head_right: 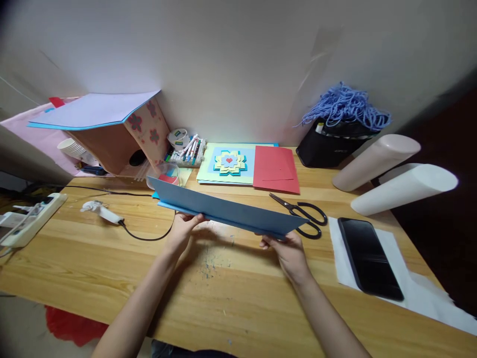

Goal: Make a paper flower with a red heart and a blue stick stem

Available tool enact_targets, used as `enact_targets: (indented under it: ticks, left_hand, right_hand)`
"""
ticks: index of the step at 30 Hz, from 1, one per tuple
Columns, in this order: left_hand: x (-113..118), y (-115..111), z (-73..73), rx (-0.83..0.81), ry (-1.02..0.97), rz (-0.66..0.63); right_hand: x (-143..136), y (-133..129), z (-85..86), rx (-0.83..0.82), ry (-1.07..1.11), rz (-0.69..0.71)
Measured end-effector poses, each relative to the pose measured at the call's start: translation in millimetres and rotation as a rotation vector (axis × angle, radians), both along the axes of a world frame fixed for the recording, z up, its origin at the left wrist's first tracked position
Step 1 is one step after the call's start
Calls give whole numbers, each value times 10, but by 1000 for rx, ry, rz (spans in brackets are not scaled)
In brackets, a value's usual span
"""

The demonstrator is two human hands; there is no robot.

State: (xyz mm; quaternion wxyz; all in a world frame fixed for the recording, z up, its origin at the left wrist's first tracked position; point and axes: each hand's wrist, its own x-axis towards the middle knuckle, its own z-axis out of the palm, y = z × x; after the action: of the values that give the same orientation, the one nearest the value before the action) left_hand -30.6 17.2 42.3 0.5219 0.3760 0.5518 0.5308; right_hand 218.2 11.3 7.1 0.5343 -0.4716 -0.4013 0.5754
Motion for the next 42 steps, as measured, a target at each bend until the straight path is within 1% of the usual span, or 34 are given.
enact_targets:
  ticks: [2,5,6,8,10,12,16,19,22,26,28,31,34,36,39,42]
  left_hand:
    - [113,-45,-48,3,-38,0]
    - [299,-111,-137,-79,-122,-67]
    - [342,-127,-169,-110,-149,-93]
    - [375,-143,-227,-136,-179,-105]
    - [339,-137,-263,-126,-186,-69]
    - [272,-121,-269,-109,-182,-24]
    - [193,-108,-220,-95,-150,15]
    - [196,-112,-193,-86,-147,2]
    - [168,-95,-205,-80,-145,-23]
    - [64,-46,-248,-58,-176,84]
    - [22,-33,-261,-42,-193,109]
    - [2,-41,-248,16,-216,106]
    - [5,-62,-204,89,-188,70]
    - [-1,-66,-182,99,-164,55]
    - [-36,-50,-184,76,-127,115]
    - [-93,-14,-211,83,-125,171]
  right_hand:
    - [-49,-26,-33,-12,31,4]
    - [-121,-74,-77,-57,-61,98]
    - [-137,-86,-86,-67,-84,121]
    - [-154,-95,-90,-69,-81,110]
    - [-160,-89,-79,-70,-39,69]
    - [-165,-76,-65,-88,0,30]
    - [-181,-62,-55,-124,37,25]
    - [-176,-62,-47,-112,39,18]
    - [-150,-59,-29,-97,28,23]
    - [-98,-44,-20,-62,21,-5]
    - [-76,-36,-26,-44,20,-7]
    - [-48,-28,-41,-28,61,-19]
    - [-27,-27,-43,-22,87,-19]
    - [-25,-34,-32,-19,85,-22]
    - [-36,-51,-9,-35,63,-34]
    - [-44,-55,4,-63,14,-5]
